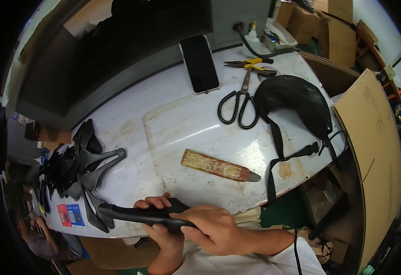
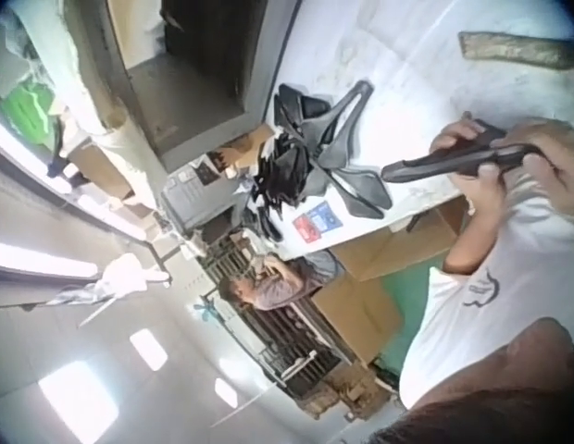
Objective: Inspecting and trimming the edges of plastic bicycle seat components at a workshop bench.
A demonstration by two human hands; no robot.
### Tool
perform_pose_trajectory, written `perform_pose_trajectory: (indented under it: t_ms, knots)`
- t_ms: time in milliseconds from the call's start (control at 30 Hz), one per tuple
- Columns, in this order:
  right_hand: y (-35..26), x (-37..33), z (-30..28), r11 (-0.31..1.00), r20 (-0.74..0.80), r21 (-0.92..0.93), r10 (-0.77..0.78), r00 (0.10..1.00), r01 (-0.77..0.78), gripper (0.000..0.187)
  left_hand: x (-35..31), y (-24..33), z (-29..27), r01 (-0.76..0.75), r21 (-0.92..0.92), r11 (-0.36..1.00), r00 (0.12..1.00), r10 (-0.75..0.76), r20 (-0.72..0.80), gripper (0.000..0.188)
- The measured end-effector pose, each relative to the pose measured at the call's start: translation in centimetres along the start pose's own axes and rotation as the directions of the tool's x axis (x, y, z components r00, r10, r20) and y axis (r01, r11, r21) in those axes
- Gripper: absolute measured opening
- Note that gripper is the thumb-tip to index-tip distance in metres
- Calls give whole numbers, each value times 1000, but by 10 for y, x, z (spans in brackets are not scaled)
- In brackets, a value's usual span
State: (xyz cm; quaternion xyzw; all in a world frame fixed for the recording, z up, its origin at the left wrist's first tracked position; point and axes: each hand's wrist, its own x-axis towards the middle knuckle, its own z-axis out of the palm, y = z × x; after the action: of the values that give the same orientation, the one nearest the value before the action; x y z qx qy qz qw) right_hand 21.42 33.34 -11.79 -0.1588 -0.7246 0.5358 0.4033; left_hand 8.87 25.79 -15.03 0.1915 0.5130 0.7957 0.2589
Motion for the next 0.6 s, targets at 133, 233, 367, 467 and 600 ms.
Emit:
perform_pose_trajectory:
  t_ms: [133, 233, 367, 467, 600]
  knots:
    - [-12, -14, 3, 951, 92, 167, 249, 964, -261, 29, 3, 4, -11, -244, 198, 949, 969, 235, 71, 64]
    - [-24, -13, 9, 757, 352, 373, 419, 837, -536, 42, 21, 17, -41, -105, 119, 987, 994, 100, 43, 72]
    - [-11, -8, 40, 996, 224, 90, -20, 974, 0, 70, 50, 21, -70, 79, -499, 863, 972, 45, 232, 55]
    - [4, -12, 49, 981, 343, -171, -32, 939, 96, 83, 44, 30, -52, 162, -685, 710, 987, -132, 96, 58]
    - [3, -5, 25, 995, 205, 53, 76, 976, -88, 64, -8, 13, -47, 32, -468, 883, 955, -165, -246, 62]
